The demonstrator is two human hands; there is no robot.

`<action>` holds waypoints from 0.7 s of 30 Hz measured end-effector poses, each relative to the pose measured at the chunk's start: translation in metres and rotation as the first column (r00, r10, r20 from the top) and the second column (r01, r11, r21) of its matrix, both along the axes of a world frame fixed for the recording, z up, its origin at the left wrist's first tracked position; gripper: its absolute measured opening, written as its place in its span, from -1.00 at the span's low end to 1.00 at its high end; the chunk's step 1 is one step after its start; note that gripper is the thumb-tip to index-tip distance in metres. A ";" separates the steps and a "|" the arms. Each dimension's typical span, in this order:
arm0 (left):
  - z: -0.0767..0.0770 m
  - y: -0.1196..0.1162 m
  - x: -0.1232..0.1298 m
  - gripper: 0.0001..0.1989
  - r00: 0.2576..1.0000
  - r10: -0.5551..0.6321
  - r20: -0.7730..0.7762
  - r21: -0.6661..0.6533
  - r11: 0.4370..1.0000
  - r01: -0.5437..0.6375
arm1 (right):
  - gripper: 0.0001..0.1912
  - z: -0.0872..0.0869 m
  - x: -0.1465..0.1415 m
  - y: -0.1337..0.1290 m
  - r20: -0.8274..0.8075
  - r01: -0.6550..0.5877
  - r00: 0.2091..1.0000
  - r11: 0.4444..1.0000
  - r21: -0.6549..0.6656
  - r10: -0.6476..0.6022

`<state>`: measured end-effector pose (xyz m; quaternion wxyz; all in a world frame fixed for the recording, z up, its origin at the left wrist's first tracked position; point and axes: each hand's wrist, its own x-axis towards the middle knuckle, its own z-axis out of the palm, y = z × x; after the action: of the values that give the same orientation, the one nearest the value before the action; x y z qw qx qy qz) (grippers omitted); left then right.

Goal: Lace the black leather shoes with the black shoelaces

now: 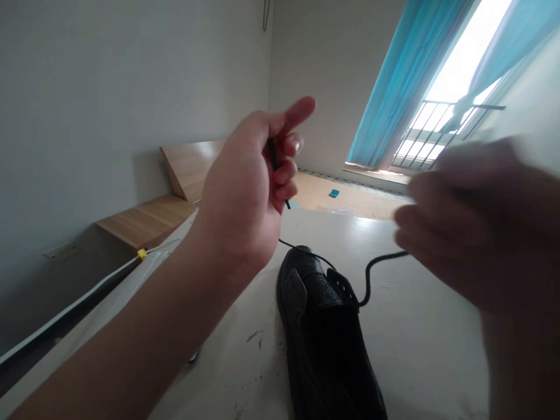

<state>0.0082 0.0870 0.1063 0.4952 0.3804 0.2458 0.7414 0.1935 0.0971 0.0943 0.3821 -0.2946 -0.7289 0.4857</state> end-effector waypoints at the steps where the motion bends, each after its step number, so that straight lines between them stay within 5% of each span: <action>1: -0.001 0.000 0.001 -0.76 0.999 -0.038 0.020 -0.024 0.999 0.038 | -0.83 -0.001 -0.012 0.004 -0.017 0.044 0.999 0.998 0.052 -0.044; 4: -0.001 0.002 0.001 -0.74 0.991 -0.095 0.094 -0.107 0.989 0.105 | -0.93 -0.010 -0.039 0.013 0.114 0.159 0.978 0.978 0.134 -0.175; 9: -0.004 0.005 0.001 -0.73 0.979 -0.065 0.194 -0.134 0.987 0.092 | -0.65 -0.027 -0.049 0.019 0.352 0.081 0.930 0.994 0.076 -0.102; 15: -0.017 0.010 0.014 -0.76 0.975 -0.099 0.201 -0.133 0.983 0.127 | -0.68 -0.038 -0.051 0.027 0.221 -0.049 0.974 0.999 0.002 0.047; 21: -0.027 0.013 0.017 -0.80 0.982 -0.116 0.147 -0.094 0.987 0.130 | -0.75 -0.038 -0.050 0.032 0.173 -0.031 0.985 0.996 0.079 0.017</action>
<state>0.0249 0.1001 0.0797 0.5751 0.3156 0.2240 0.7207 0.1432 0.1295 0.0563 0.3234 -0.3108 -0.7820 0.4327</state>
